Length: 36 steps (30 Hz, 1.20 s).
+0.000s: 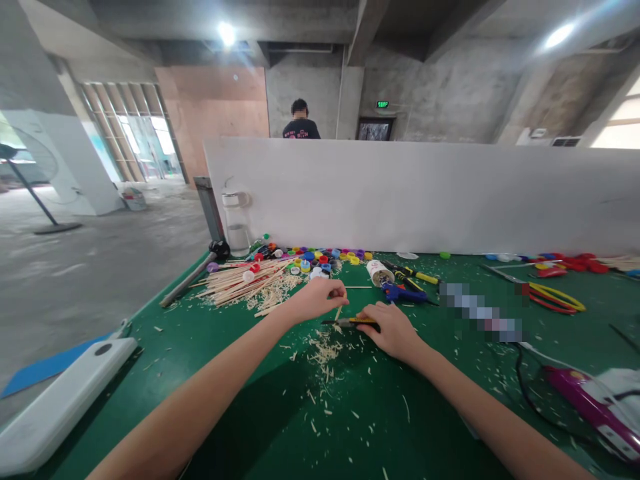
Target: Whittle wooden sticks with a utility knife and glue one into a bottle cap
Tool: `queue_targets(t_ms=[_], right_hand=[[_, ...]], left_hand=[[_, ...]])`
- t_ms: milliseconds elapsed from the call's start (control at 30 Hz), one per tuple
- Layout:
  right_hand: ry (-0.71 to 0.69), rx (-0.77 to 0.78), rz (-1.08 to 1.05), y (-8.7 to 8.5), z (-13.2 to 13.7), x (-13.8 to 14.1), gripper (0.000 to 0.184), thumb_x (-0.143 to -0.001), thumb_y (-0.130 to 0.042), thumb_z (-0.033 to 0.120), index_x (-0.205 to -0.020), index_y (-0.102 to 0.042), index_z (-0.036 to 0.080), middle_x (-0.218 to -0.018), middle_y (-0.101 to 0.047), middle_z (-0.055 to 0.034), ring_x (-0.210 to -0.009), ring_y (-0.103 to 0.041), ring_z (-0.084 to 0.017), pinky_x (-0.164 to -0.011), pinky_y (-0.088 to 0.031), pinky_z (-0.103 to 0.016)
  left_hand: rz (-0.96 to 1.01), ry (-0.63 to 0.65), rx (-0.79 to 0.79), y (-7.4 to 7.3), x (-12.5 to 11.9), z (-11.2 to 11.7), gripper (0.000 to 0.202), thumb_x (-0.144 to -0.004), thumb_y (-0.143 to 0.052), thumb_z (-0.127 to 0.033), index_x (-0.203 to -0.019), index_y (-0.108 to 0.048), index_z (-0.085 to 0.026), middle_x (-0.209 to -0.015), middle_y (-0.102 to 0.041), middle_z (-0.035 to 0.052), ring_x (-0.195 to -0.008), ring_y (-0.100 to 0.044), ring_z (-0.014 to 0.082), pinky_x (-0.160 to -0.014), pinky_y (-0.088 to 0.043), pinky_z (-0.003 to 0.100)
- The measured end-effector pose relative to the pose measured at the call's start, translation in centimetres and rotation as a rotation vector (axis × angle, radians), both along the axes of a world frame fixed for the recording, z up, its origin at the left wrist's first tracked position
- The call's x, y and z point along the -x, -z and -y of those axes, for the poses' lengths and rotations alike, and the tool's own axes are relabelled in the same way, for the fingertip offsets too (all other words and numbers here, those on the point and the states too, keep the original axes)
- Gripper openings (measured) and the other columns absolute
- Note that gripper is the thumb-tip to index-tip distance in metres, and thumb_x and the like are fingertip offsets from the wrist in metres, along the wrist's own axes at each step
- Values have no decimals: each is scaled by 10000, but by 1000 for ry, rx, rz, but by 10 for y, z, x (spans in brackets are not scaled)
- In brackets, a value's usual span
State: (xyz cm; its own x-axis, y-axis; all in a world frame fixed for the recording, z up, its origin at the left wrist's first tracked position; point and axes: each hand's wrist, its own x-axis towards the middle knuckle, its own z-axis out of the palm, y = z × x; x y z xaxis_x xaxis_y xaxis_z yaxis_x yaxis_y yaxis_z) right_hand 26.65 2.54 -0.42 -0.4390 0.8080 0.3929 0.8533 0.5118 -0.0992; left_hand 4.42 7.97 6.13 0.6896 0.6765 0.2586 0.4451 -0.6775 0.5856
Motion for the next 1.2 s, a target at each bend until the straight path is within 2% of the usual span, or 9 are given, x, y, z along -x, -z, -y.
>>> queue_targets(t_ms=[267, 400, 600, 700, 833, 900, 967, 1100, 1200], right_hand=[[21, -61, -15, 9, 7, 0, 140, -929, -523, 322, -951, -611, 216, -905, -682, -50, -814, -552, -205, -691, -350, -330], [10, -66, -35, 9, 5, -1, 160, -933, -518, 321, -950, -627, 205, -979, -669, -69, -892, -544, -217, -732, -362, -340], [-18, -1, -13, 1, -3, -2, 130, -900, -577, 305, -914, -661, 206, -848, -658, -38, -801, -526, -189, -656, -321, -311], [-27, 26, -3, -2, -7, -2, 138, -904, -571, 312, -916, -672, 218, -835, -665, -28, -781, -525, -178, -637, -298, -303], [-19, 17, -8, 1, -9, -2, 154, -917, -546, 314, -922, -678, 235, -827, -674, -20, -763, -514, -184, -629, -276, -312], [-7, -1, -19, 4, -7, -1, 159, -920, -540, 314, -925, -672, 226, -847, -681, -26, -766, -513, -190, -641, -283, -318], [10, -25, -32, 6, -4, 1, 161, -922, -538, 307, -928, -664, 206, -878, -684, -40, -787, -515, -198, -662, -296, -326], [17, -67, -59, 9, 3, 2, 162, -931, -528, 289, -958, -656, 193, -911, -682, -46, -835, -524, -206, -711, -321, -341], [23, -114, -94, 10, 4, 3, 168, -935, -527, 290, -982, -656, 194, -917, -683, -43, -838, -530, -203, -712, -333, -340]], left_hand=[[23, 8, 33, 7, -2, -3, 160, -852, -556, -357, -790, -540, -210, -826, -666, 5, -772, -603, 135, -683, -446, 242], [27, 28, 72, 9, -4, -4, 128, -867, -520, -320, -802, -522, -210, -812, -685, 4, -736, -625, 127, -648, -466, 232], [28, 47, 82, 6, -6, -5, 151, -878, -484, -271, -878, -624, -215, -848, -728, 12, -788, -661, 124, -713, -484, 238], [17, 62, 88, 4, -5, -2, 169, -866, -511, -293, -831, -649, -202, -873, -731, 17, -805, -658, 125, -701, -477, 232], [-17, 93, 47, 6, -9, 4, 157, -841, -556, -316, -797, -649, -199, -761, -697, 4, -665, -587, 106, -606, -409, 233], [-3, 77, 51, 8, -11, 5, 158, -841, -556, -319, -775, -631, -197, -745, -686, 0, -643, -567, 102, -591, -395, 234], [35, 33, 87, 10, -11, 2, 157, -846, -549, -309, -757, -603, -192, -795, -706, 6, -697, -602, 107, -619, -423, 230], [104, -74, 149, 16, -2, -13, 171, -868, -521, -326, -772, -535, -186, -824, -728, 31, -751, -663, 124, -656, -484, 233], [136, -89, 193, 22, 5, -25, 199, -863, -539, -361, -765, -501, -191, -816, -732, 37, -760, -685, 136, -670, -517, 246]])
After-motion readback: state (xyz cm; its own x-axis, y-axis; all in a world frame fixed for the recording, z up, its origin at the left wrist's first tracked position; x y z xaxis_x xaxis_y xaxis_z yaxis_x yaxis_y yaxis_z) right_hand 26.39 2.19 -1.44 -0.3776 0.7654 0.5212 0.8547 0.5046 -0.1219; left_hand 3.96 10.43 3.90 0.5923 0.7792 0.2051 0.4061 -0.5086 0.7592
